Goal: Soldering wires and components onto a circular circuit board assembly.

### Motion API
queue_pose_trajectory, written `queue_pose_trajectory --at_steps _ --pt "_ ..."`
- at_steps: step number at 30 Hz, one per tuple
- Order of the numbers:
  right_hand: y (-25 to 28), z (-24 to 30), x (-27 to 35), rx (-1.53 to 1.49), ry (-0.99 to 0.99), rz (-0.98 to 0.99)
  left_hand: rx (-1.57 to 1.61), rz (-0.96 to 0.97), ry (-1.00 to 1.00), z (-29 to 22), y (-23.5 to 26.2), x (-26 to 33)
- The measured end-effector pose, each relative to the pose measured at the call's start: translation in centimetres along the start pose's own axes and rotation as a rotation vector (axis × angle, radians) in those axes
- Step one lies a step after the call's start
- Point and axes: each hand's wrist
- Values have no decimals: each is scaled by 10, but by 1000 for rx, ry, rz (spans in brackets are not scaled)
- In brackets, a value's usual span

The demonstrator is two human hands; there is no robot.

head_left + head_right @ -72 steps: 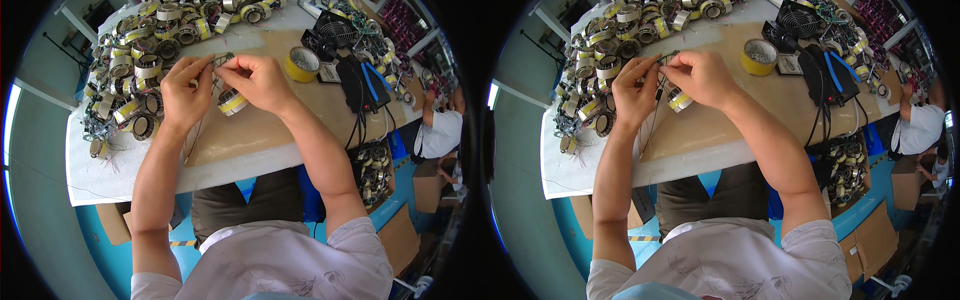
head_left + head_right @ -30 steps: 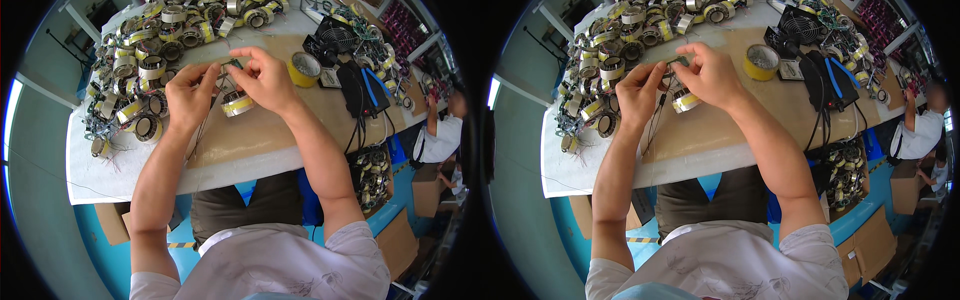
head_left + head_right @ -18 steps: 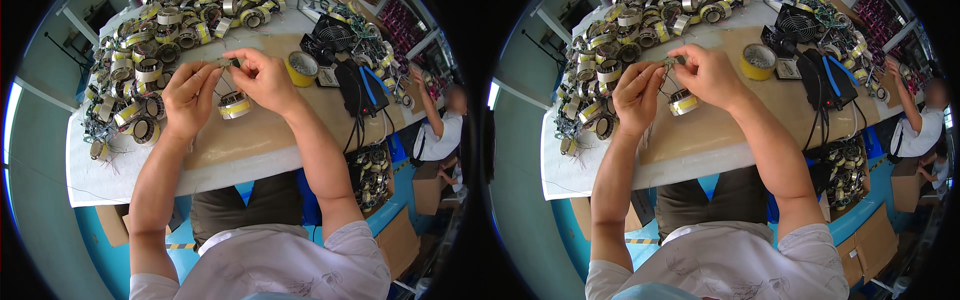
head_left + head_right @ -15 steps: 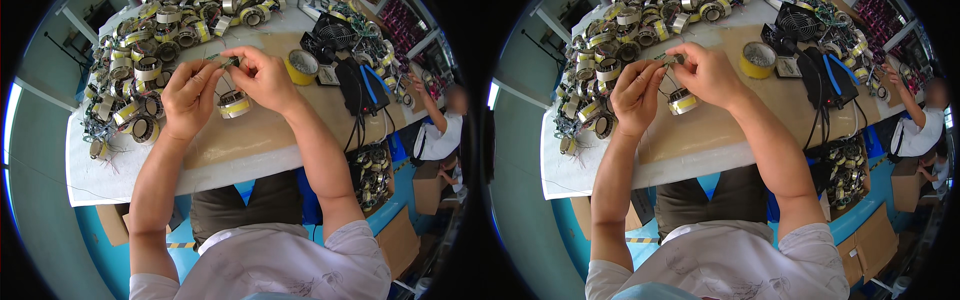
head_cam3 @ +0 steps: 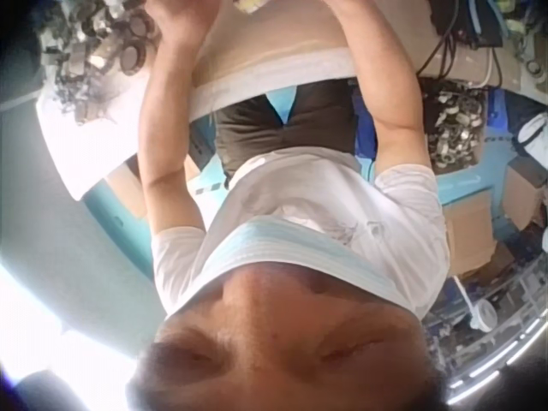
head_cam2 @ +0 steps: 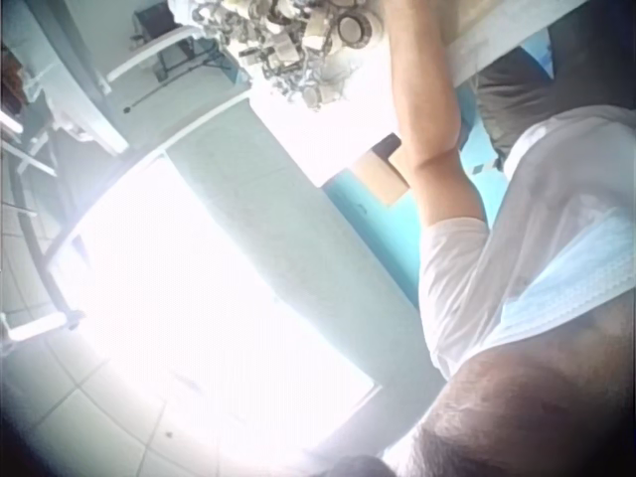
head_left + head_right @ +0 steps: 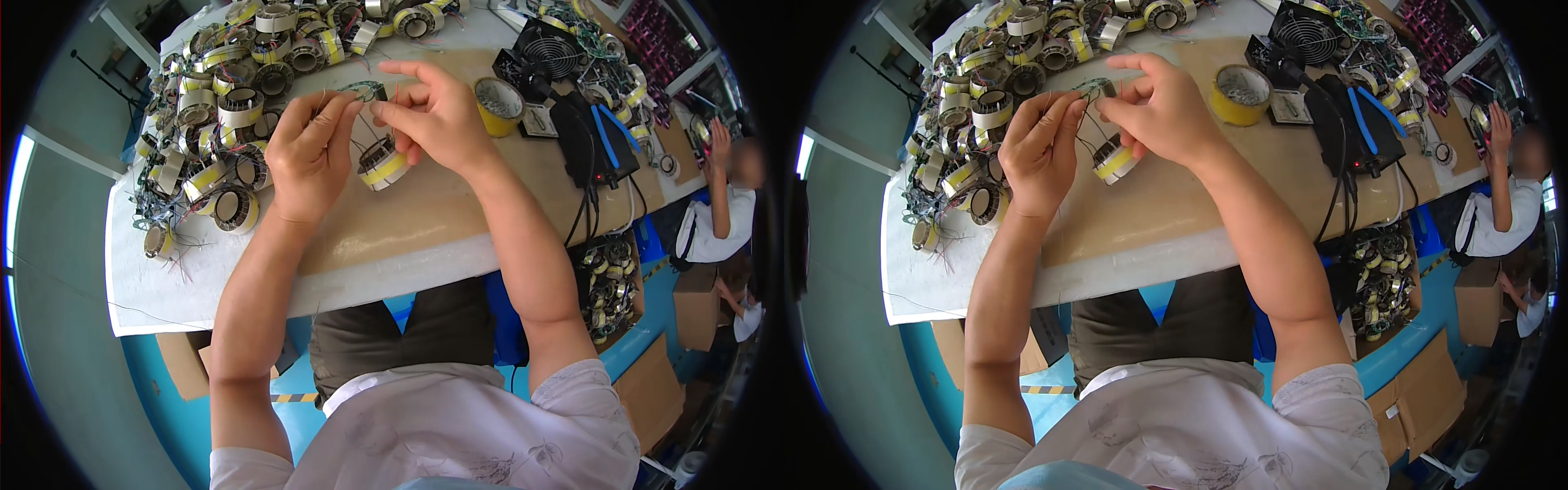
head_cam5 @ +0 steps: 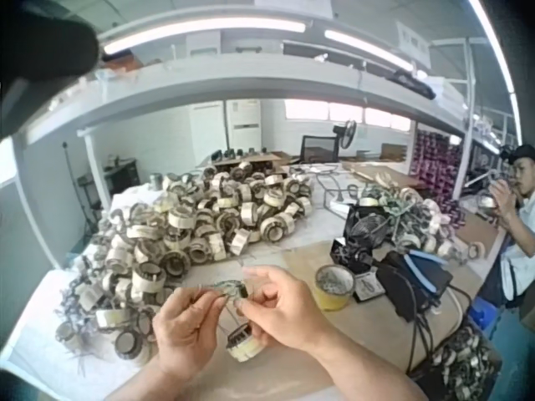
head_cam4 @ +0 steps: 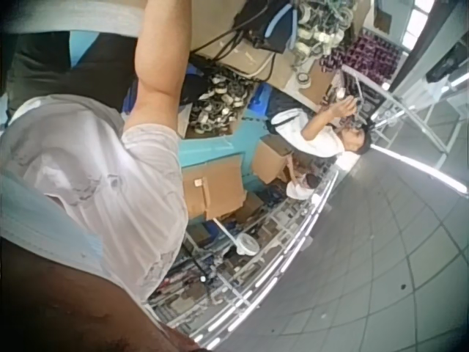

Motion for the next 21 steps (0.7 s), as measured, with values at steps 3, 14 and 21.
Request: queue_pose_trajectory --at_steps 3,14,21 --pt "-3 0 -1 -129 -32 -51 130 -23 174 4 -2 1" --pt "-27 0 1 -39 8 -242 398 -38 521 -5 -1 1" --pt "-24 -15 -3 168 189 -310 353 -34 464 -9 -3 -1"
Point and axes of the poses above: each hand's wrist, its own x-axis away from the middle knuckle, its own y-axis out of the back of the hand, z = x × y, and after that the axes turned 9 degrees about z, right-handed
